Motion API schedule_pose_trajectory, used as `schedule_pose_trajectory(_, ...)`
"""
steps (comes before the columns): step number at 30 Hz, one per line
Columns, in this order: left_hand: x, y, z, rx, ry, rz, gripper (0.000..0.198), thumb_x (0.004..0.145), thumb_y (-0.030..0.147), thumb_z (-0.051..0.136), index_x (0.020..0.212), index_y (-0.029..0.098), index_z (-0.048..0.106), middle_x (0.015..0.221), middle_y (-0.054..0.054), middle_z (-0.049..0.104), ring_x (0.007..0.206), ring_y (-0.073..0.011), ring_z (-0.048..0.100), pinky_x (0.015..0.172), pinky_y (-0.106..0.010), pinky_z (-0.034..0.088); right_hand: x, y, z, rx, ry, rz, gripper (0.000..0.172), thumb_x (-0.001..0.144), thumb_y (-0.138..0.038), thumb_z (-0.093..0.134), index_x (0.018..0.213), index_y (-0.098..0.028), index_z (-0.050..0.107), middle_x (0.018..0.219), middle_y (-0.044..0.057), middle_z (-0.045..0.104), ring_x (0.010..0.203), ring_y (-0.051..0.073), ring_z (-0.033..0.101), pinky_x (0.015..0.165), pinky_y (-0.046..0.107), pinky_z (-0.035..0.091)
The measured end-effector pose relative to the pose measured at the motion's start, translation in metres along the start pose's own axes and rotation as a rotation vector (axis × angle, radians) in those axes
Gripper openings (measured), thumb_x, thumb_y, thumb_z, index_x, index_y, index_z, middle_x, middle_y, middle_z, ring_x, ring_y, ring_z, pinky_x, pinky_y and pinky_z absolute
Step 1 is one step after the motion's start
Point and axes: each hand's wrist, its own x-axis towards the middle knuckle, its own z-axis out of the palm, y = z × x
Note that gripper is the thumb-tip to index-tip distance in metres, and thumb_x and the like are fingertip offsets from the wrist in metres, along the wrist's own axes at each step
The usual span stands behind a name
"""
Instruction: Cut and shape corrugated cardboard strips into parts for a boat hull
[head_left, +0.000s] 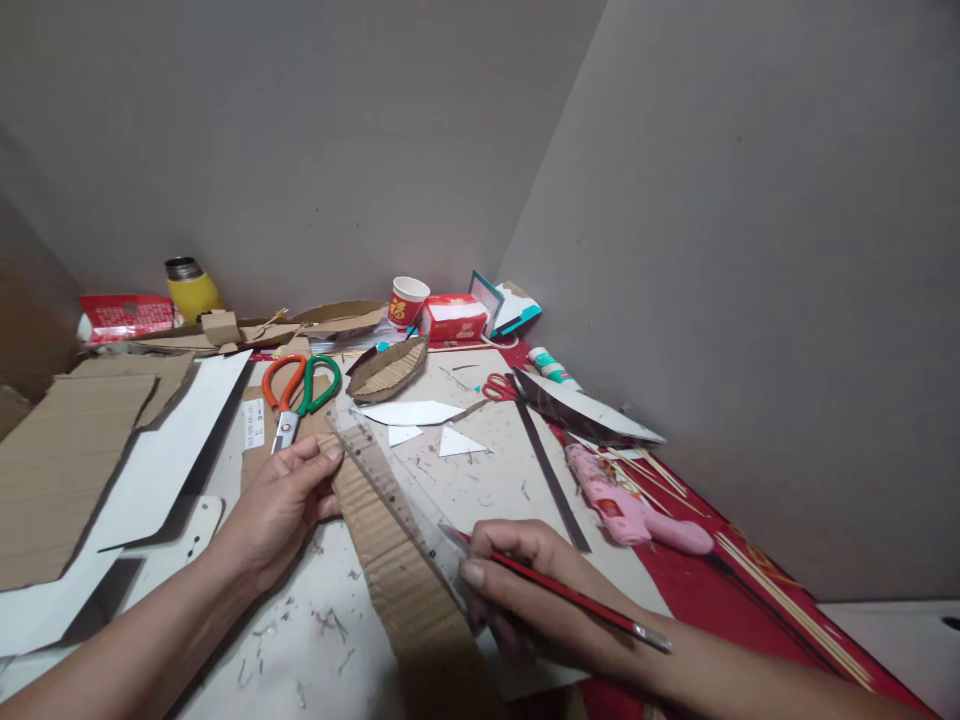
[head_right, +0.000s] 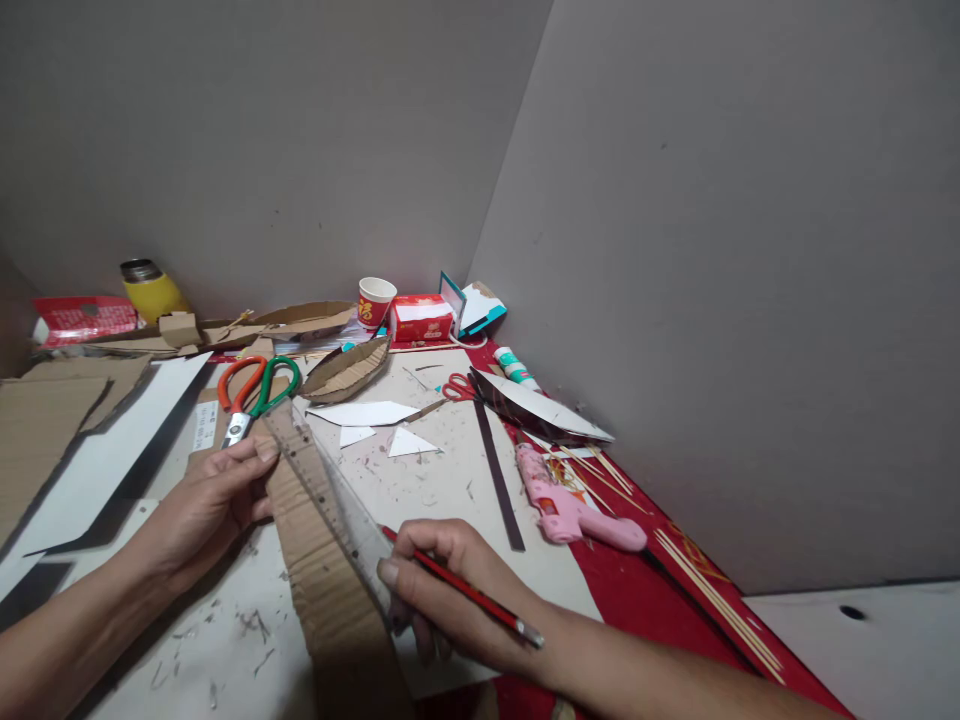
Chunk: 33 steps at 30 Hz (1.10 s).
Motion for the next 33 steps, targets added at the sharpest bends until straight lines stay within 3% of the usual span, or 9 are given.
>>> schedule_pose_trajectory(3,-0.002,-0.001,0.002,-0.013,-0.003,-0.003,0.021,0.074,0.031,0.076,0.087,0.017,0.069,0.08,-0.003,0.07,0.067,-0.0133,0.064,0.06,-0.021,0.055,-0.002,0.001,0.001,-0.151,-0.007,-0.038,0.043,0.085,-0.056,0.058,0.067,-0.017,0.055,0.048,-0.006,0.046,0.037,0.004,0.036,0.036,0.016,0.028)
schedule_pose_trajectory(8,-0.008,-0.002,0.01,-0.023,-0.037,-0.024,0.028,0.07,0.033,0.08,0.09,0.017,0.07,0.075,-0.001,0.069,0.062,-0.0121,0.063,0.058,-0.02,0.053,0.002,0.005,0.003,-0.218,0.028,-0.094,0.031,0.082,-0.046,0.063,0.076,-0.016,0.061,0.058,-0.002,0.054,0.045,0.007,0.043,0.043,0.018,0.035)
schedule_pose_trajectory(18,-0.018,-0.021,0.021,0.036,-0.169,-0.042,0.035,0.074,0.033,0.079,0.104,0.017,0.068,0.081,-0.007,0.074,0.065,-0.0182,0.068,0.066,-0.03,0.054,0.009,0.006,0.013,-0.088,0.043,-0.1,0.031,0.073,-0.041,0.077,0.076,-0.016,0.059,0.058,-0.004,0.054,0.048,0.007,0.046,0.045,0.017,0.036)
schedule_pose_trajectory(24,-0.021,-0.017,0.023,-0.028,-0.245,-0.094,0.032,0.079,0.029,0.075,0.106,0.015,0.07,0.089,-0.011,0.076,0.071,-0.023,0.071,0.07,-0.035,0.055,0.011,-0.001,0.009,0.118,-0.014,0.001,0.039,0.074,-0.051,0.073,0.077,-0.017,0.053,0.059,-0.003,0.062,0.037,0.005,0.047,0.037,0.015,0.036)
schedule_pose_trajectory(33,-0.018,-0.015,0.018,-0.055,-0.244,-0.087,0.025,0.086,0.022,0.067,0.11,0.017,0.07,0.098,-0.009,0.076,0.084,-0.0196,0.071,0.08,-0.032,0.053,0.008,-0.006,-0.006,0.143,0.059,-0.086,0.035,0.083,-0.049,0.068,0.083,-0.017,0.052,0.057,-0.004,0.061,0.035,0.003,0.045,0.035,0.012,0.035)
